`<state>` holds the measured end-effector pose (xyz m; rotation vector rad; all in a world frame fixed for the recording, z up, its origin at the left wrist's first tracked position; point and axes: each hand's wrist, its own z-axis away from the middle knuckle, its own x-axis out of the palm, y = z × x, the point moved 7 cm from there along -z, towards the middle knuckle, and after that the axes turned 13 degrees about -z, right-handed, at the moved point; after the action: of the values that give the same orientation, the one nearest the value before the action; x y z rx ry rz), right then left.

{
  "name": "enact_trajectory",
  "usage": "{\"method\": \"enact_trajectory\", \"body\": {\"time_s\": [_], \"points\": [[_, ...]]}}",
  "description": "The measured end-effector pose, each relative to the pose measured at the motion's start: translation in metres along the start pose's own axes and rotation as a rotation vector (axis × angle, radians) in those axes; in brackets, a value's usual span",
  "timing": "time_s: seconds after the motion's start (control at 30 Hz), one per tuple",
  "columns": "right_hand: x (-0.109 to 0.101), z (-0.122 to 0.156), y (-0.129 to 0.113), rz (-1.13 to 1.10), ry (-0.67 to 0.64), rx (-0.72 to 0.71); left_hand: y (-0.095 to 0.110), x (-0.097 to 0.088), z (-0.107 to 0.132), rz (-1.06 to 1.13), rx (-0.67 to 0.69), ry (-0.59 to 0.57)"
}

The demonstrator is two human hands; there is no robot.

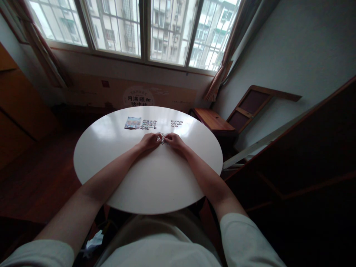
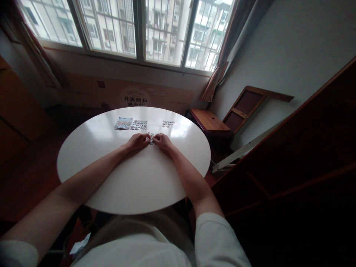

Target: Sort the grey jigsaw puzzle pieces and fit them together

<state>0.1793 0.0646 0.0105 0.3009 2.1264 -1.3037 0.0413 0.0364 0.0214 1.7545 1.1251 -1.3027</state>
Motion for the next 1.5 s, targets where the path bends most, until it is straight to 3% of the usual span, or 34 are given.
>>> {"method": "enact_trajectory", "body": {"time_s": [1.5], "points": [[-0.0006,0.0010,-0.0004,-0.015,-0.001,0.000,-0.0001,0.0014,-0.0016,-0.015,0.006,-0.001]]}}
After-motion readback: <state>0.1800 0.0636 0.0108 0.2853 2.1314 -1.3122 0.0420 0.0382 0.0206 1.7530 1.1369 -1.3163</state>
